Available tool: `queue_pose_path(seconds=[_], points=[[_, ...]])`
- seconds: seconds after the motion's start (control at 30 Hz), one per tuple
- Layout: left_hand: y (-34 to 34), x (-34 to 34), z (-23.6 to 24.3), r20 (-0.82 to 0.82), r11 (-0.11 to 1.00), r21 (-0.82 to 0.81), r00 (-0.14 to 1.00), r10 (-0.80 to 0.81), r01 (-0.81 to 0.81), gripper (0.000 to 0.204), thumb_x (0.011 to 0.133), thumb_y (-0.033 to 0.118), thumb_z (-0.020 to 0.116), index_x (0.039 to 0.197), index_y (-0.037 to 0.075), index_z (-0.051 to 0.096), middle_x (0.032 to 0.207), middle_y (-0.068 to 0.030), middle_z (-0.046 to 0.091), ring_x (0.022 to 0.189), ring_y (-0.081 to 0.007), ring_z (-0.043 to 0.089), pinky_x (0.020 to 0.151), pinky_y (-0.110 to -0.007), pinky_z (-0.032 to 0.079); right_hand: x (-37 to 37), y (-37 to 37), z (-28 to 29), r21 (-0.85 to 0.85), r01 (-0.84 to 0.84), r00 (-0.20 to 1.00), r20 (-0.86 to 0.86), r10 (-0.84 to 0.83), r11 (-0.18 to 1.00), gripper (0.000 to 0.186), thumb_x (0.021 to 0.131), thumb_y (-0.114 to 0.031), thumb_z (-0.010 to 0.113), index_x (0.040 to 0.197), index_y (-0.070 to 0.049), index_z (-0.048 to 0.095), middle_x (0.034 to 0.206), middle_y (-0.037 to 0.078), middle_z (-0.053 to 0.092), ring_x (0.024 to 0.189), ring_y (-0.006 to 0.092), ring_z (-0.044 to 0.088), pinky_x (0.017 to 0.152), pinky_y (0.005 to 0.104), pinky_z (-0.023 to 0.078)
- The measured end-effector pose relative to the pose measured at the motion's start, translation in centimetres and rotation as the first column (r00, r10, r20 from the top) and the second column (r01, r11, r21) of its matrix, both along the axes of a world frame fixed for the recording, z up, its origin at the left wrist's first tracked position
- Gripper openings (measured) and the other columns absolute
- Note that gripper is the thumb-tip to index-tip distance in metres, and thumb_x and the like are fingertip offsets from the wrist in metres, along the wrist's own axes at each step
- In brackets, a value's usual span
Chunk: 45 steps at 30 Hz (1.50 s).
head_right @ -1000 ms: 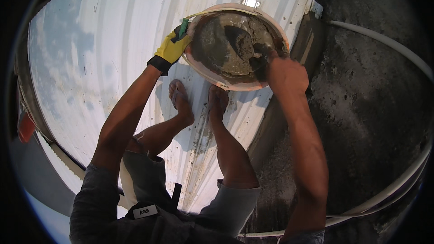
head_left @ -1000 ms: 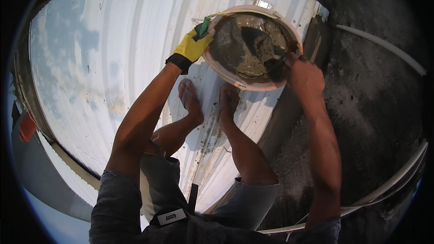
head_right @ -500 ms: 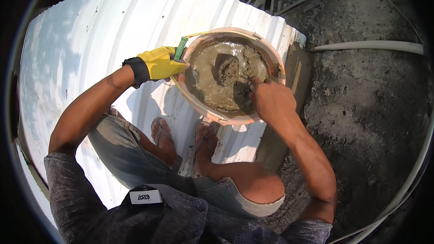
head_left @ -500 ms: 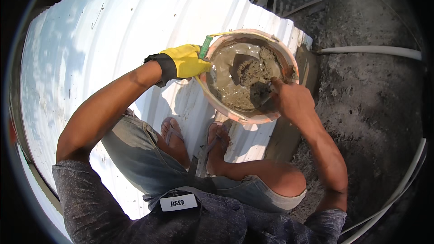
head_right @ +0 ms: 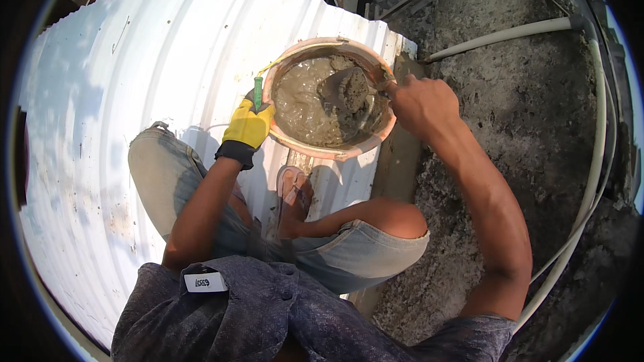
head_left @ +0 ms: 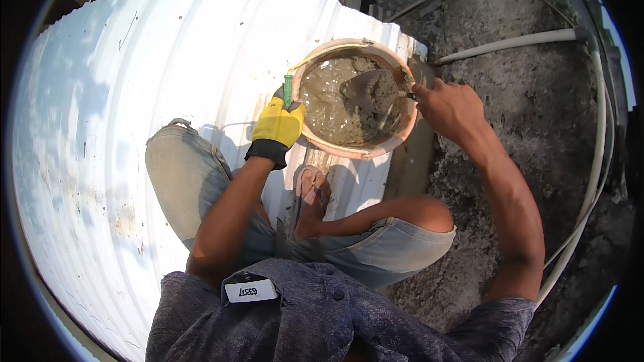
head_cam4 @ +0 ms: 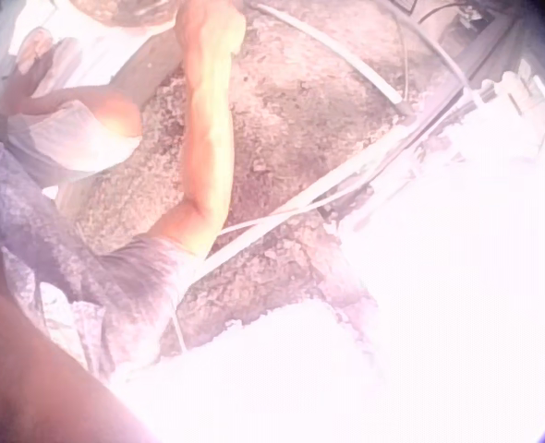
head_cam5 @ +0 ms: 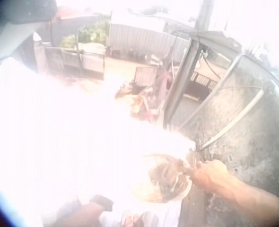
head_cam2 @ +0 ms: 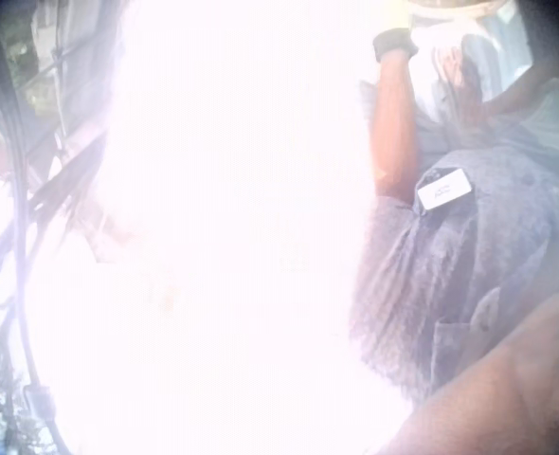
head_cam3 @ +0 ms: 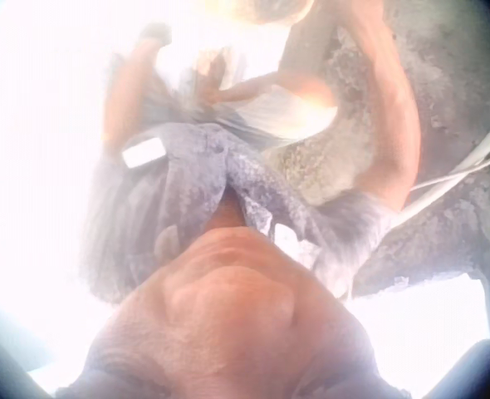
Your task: The person scoops cement from a bucket using a trowel and applies it to the edge of a corrugated metal roof. They repeatedly smooth the cement along the roof's edge.
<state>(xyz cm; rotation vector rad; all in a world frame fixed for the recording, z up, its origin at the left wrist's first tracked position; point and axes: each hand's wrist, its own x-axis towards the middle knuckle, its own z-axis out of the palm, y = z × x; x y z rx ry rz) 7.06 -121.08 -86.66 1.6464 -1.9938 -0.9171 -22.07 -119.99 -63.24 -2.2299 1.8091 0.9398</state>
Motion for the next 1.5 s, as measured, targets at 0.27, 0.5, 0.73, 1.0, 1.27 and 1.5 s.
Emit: queue_pose_path(seconds=[0.27,0.5,0.73,1.0,1.27,1.5], points=[[-0.6,-0.2,6.0,-0.070,0.914,0.376,0.979,0.191,-0.151,0.043,0.088,0.046,0.061,0.103,0.006,0.063,0.095,-0.0228,0.067,0.092,-0.0401,0.064,0.078,-0.045,0.049,3.4,-1.1,-6.4,0.149,-0.059,0.998,0.007,0.059,0.987,0.025,0.091,-0.013,0.049,0.110,-0.003,0.061,0.093,0.021,0.068,0.089,0.0347,0.069,0.072,0.0436,0.055],[-1.3,0.3,2.7,-0.112,0.900,0.424,0.981,0.161,-0.099,0.040,0.090,0.043,0.060,0.098,0.004,0.062,0.087,-0.0198,0.067,0.083,-0.0337,0.066,0.073,-0.041,0.050,3.4,-4.7,-8.9,0.456,0.152,0.950,0.176,-0.256,0.877,0.031,0.091,-0.025,0.055,0.102,0.002,0.066,0.084,0.020,0.069,0.076,0.0294,0.070,0.065,0.0417,0.056],[-1.5,0.1,-3.4,-0.063,0.968,0.207,0.989,-0.132,0.142,0.035,0.096,0.038,0.055,0.100,0.004,0.059,0.073,-0.0091,0.065,0.064,-0.0192,0.065,0.059,-0.031,0.050,3.3,-9.2,-6.0,0.706,0.298,0.888,0.041,-0.458,0.642,0.044,0.095,-0.039,0.057,0.105,0.003,0.063,0.074,0.012,0.064,0.063,0.0223,0.066,0.053,0.0359,0.055],[-3.6,0.2,4.1,-0.162,0.923,0.335,0.954,0.254,-0.188,0.072,0.080,0.053,0.068,0.129,0.001,0.054,0.105,-0.0181,0.067,0.100,-0.0302,0.065,0.085,-0.038,0.050,2.6,-3.9,3.7,0.172,-0.133,0.989,-0.039,0.142,0.976,0.030,0.077,-0.008,0.066,0.107,-0.005,0.064,0.088,0.018,0.068,0.080,0.0307,0.069,0.071,0.0411,0.055],[-5.5,-2.4,4.0,-0.461,0.859,0.455,0.763,0.453,-0.235,0.054,0.089,0.040,0.067,0.125,0.000,0.059,0.111,-0.0133,0.068,0.095,-0.0184,0.065,0.083,-0.028,0.049,0.0,-3.1,1.5,0.071,-0.313,0.949,-0.002,0.314,0.947,0.032,0.086,-0.022,0.061,0.116,-0.011,0.062,0.095,0.016,0.068,0.072,0.0300,0.070,0.061,0.0408,0.055],[-4.5,-3.6,2.8,-0.515,0.827,0.485,0.672,0.532,-0.284,0.052,0.088,0.038,0.069,0.120,-0.003,0.060,0.099,-0.0132,0.070,0.090,-0.0173,0.066,0.079,-0.028,0.049,1.7,0.5,-4.7,0.195,0.223,0.959,0.130,-0.251,0.955,0.036,0.088,-0.026,0.060,0.119,-0.008,0.062,0.088,0.021,0.069,0.081,0.0341,0.070,0.072,0.0466,0.055]])
